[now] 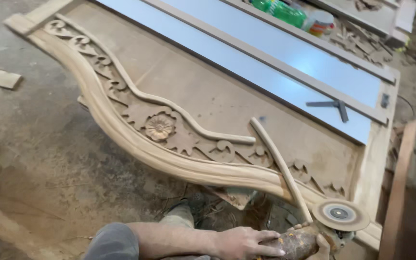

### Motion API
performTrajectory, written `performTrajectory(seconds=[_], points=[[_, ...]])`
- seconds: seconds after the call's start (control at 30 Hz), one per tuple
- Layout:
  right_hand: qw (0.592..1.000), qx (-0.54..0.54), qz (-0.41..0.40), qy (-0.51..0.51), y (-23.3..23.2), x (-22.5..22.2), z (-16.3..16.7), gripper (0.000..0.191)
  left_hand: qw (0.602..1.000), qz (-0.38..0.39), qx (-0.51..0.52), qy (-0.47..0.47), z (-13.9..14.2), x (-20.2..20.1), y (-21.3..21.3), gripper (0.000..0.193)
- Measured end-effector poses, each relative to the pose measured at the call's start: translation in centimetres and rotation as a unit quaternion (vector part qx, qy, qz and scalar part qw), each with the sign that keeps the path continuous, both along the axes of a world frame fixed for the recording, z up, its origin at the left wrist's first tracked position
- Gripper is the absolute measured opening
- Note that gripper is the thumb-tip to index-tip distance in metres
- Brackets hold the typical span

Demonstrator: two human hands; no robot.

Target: The person uses an angle grinder to carve and smooth a decorative wooden panel with floral motifs. They repeatedly fit a curved wooden trim piece along the panel's edge, then use the grinder to refine the trim's profile. The person continues to adjust and reposition the trim piece while grinding.

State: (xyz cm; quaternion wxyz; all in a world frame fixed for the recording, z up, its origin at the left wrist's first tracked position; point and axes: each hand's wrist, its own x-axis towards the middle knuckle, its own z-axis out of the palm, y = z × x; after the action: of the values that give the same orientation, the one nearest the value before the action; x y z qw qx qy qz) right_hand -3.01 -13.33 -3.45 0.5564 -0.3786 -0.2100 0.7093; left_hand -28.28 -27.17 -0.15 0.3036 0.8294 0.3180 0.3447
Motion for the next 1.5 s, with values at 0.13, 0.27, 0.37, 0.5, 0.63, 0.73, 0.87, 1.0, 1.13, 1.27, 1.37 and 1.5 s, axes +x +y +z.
performTrajectory(seconds=[0.13, 0.27, 0.37, 0.5, 0.63, 0.73, 0.87, 1.0, 1.13, 1.27, 1.37, 1.5], points=[[0.995, 0.031, 0.089, 0.029, 2.2, -7.2, 1.3, 0.044, 1.000, 0.022, 0.004, 0.019, 1.6, -4.6, 2.1, 0.083], [0.994, 0.036, 0.104, 0.022, 2.5, -13.7, 2.8, 0.048, 0.998, 0.056, -0.006, -0.017, 3.2, -10.7, 1.9, 0.076], [0.976, 0.015, 0.203, 0.080, 4.6, -20.3, 4.1, 0.052, 0.986, 0.092, -0.068, -0.118, 3.2, -16.3, 2.6, 0.088], [0.976, 0.044, 0.209, 0.034, 7.4, -30.2, 4.6, 0.055, 0.788, 0.172, -0.444, -0.390, 3.0, -20.5, 7.1, 0.101], [0.940, -0.019, 0.331, 0.080, 11.6, -40.4, 4.1, 0.054, 0.764, 0.301, -0.426, -0.379, 2.9, -25.6, 11.8, 0.071], [0.891, -0.146, 0.428, 0.049, 15.2, -46.6, 3.5, 0.055, 0.737, 0.411, -0.381, -0.378, 3.0, -29.3, 14.7, 0.061], [0.921, 0.023, 0.360, -0.146, 17.3, -49.9, 2.8, 0.055, 0.673, 0.552, -0.365, -0.330, 2.9, -34.6, 21.0, 0.060], [0.950, -0.060, 0.261, -0.160, 16.2, -44.4, 1.6, 0.070, 0.578, 0.611, -0.433, -0.323, 0.7, -39.4, 27.5, 0.069], [0.956, -0.147, 0.148, -0.207, 13.3, -35.1, 0.1, 0.074, 0.554, 0.711, -0.360, -0.239, -2.7, -44.2, 33.1, 0.078], [0.914, -0.257, 0.006, -0.313, 10.9, -26.4, -0.5, 0.068, 0.513, 0.759, -0.334, -0.223, -4.4, -47.2, 35.8, 0.087], [0.867, -0.320, -0.088, -0.373, 10.0, -22.6, -0.5, 0.061, 0.535, 0.746, -0.344, -0.196, -4.6, -48.0, 35.7, 0.096], [0.837, -0.212, -0.076, -0.499, 9.4, -20.9, 0.5, 0.056, 0.538, 0.779, -0.303, -0.109, -4.7, -47.9, 35.3, 0.096]])
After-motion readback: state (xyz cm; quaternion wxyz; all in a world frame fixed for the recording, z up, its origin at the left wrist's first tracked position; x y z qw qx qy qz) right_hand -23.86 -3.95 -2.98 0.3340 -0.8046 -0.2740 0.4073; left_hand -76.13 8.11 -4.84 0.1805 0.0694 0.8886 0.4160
